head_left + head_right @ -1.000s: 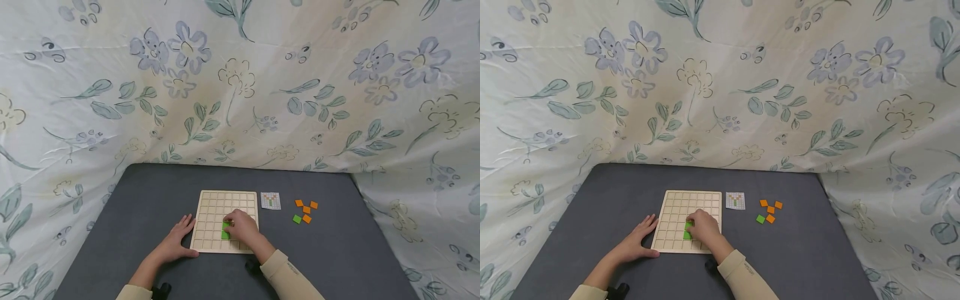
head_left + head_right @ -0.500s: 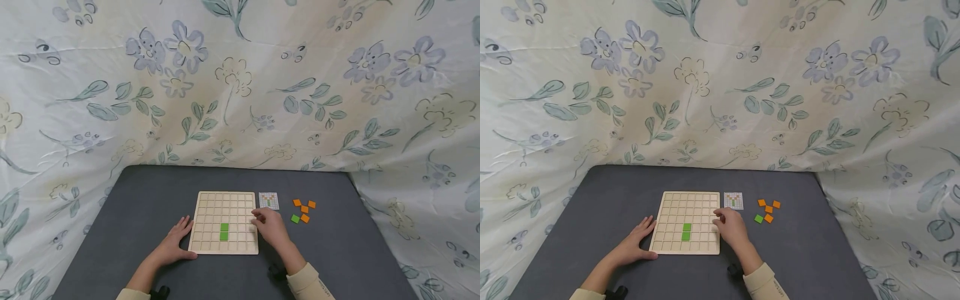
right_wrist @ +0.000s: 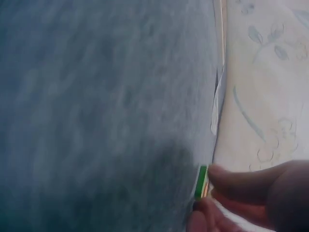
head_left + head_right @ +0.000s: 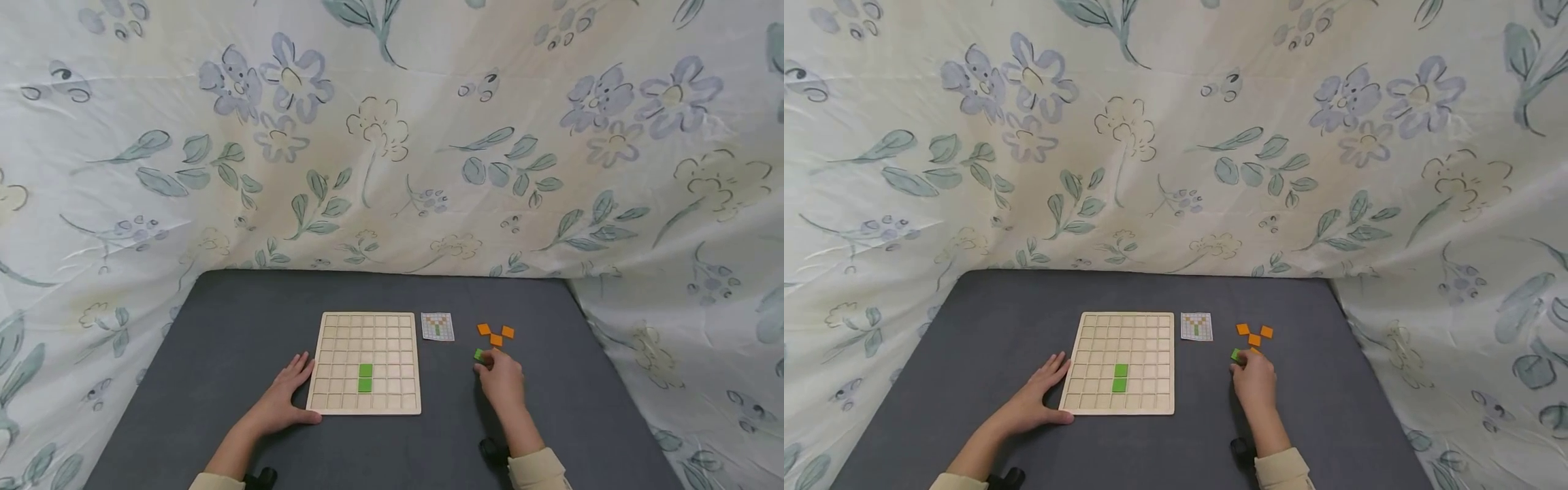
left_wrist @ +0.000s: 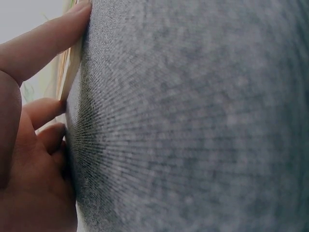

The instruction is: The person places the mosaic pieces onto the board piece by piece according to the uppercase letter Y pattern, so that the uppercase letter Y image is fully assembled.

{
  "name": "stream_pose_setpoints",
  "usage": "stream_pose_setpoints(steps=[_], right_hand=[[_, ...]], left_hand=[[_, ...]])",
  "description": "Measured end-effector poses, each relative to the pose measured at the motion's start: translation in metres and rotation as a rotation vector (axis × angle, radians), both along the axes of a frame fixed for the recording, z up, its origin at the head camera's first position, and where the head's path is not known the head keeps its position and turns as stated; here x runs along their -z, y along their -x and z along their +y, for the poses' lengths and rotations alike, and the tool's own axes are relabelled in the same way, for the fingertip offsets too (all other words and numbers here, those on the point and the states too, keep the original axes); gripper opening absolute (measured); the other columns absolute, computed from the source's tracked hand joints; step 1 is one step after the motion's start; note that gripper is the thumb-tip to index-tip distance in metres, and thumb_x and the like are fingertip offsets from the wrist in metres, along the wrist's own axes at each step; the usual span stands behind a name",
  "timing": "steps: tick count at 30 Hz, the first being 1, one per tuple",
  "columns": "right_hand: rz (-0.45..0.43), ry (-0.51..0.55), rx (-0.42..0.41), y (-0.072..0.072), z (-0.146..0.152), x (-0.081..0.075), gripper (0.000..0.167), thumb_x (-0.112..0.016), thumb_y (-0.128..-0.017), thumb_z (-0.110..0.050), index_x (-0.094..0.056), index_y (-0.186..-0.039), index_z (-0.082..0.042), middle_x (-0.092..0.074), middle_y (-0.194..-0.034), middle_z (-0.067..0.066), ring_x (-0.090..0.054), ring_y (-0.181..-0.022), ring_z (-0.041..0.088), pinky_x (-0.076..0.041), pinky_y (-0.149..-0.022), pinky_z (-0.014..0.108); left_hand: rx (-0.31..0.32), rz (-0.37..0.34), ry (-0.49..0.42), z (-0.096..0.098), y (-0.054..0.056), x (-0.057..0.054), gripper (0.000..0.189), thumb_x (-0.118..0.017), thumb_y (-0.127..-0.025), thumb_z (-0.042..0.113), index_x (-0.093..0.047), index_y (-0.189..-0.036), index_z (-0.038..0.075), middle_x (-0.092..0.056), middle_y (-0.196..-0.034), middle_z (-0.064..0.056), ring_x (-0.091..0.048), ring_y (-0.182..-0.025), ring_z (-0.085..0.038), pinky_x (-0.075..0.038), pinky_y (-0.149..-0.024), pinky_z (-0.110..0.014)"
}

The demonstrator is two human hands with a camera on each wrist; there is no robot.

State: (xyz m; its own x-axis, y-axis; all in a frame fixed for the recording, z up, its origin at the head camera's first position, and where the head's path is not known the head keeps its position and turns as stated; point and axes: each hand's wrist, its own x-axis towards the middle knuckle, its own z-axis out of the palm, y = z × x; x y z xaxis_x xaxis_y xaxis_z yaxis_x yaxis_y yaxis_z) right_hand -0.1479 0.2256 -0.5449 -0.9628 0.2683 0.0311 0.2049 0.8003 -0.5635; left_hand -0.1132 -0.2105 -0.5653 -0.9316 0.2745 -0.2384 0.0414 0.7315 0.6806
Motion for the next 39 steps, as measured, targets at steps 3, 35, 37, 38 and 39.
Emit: stream_pose_setpoints(steps=[3, 35, 37, 38, 39], right_hand=[[-0.005, -0.009, 0.013, 0.001, 0.01, 0.002, 0.034, -0.078, -0.088, -0.011, -0.07, -0.117, 0.005, -0.073, -0.105, 0.02, -0.067, -0.096, 0.038, -0.053, -0.082, 0.055], [0.092, -0.091, -0.277, 0.022, -0.03, -0.01, 0.026, -0.08, -0.086, -0.011, -0.075, -0.108, 0.002, -0.068, -0.094, 0.013, -0.065, -0.081, 0.024, -0.057, -0.07, 0.041], [0.121, -0.088, -0.313, 0.023, -0.039, -0.012, 0.025, -0.08, -0.086, -0.012, -0.075, -0.108, 0.001, -0.067, -0.095, 0.013, -0.066, -0.081, 0.023, -0.058, -0.071, 0.041], [0.13, -0.083, -0.326, 0.024, -0.043, -0.013, 0.026, -0.08, -0.086, -0.012, -0.075, -0.108, 0.0, -0.067, -0.097, 0.013, -0.067, -0.081, 0.023, -0.059, -0.071, 0.04], [0.131, -0.077, -0.339, 0.025, -0.048, -0.014, 0.026, -0.08, -0.087, -0.012, -0.075, -0.109, -0.001, -0.067, -0.098, 0.013, -0.066, -0.082, 0.022, -0.059, -0.071, 0.039]], left_hand=[[-0.006, 0.0, -0.002, 0.0, 0.0, -0.001, 0.118, -0.089, -0.069, 0.051, -0.028, -0.159, 0.007, -0.012, -0.169, -0.016, -0.003, -0.156, -0.04, -0.01, -0.121, -0.067], [0.008, 0.002, -0.007, 0.001, -0.001, 0.0, 0.118, -0.089, -0.07, 0.05, -0.026, -0.159, 0.005, -0.01, -0.169, -0.016, -0.002, -0.157, -0.039, -0.006, -0.123, -0.063], [0.006, 0.001, -0.006, 0.001, 0.0, 0.0, 0.118, -0.089, -0.07, 0.05, -0.026, -0.159, 0.006, -0.011, -0.169, -0.016, -0.002, -0.157, -0.039, -0.007, -0.123, -0.063], [0.005, 0.002, -0.005, 0.001, 0.0, 0.001, 0.118, -0.089, -0.07, 0.049, -0.026, -0.159, 0.006, -0.011, -0.169, -0.016, -0.002, -0.157, -0.039, -0.007, -0.123, -0.063], [0.006, 0.003, -0.003, 0.002, 0.001, 0.001, 0.118, -0.089, -0.07, 0.049, -0.027, -0.159, 0.006, -0.011, -0.169, -0.015, -0.003, -0.157, -0.039, -0.007, -0.123, -0.063]])
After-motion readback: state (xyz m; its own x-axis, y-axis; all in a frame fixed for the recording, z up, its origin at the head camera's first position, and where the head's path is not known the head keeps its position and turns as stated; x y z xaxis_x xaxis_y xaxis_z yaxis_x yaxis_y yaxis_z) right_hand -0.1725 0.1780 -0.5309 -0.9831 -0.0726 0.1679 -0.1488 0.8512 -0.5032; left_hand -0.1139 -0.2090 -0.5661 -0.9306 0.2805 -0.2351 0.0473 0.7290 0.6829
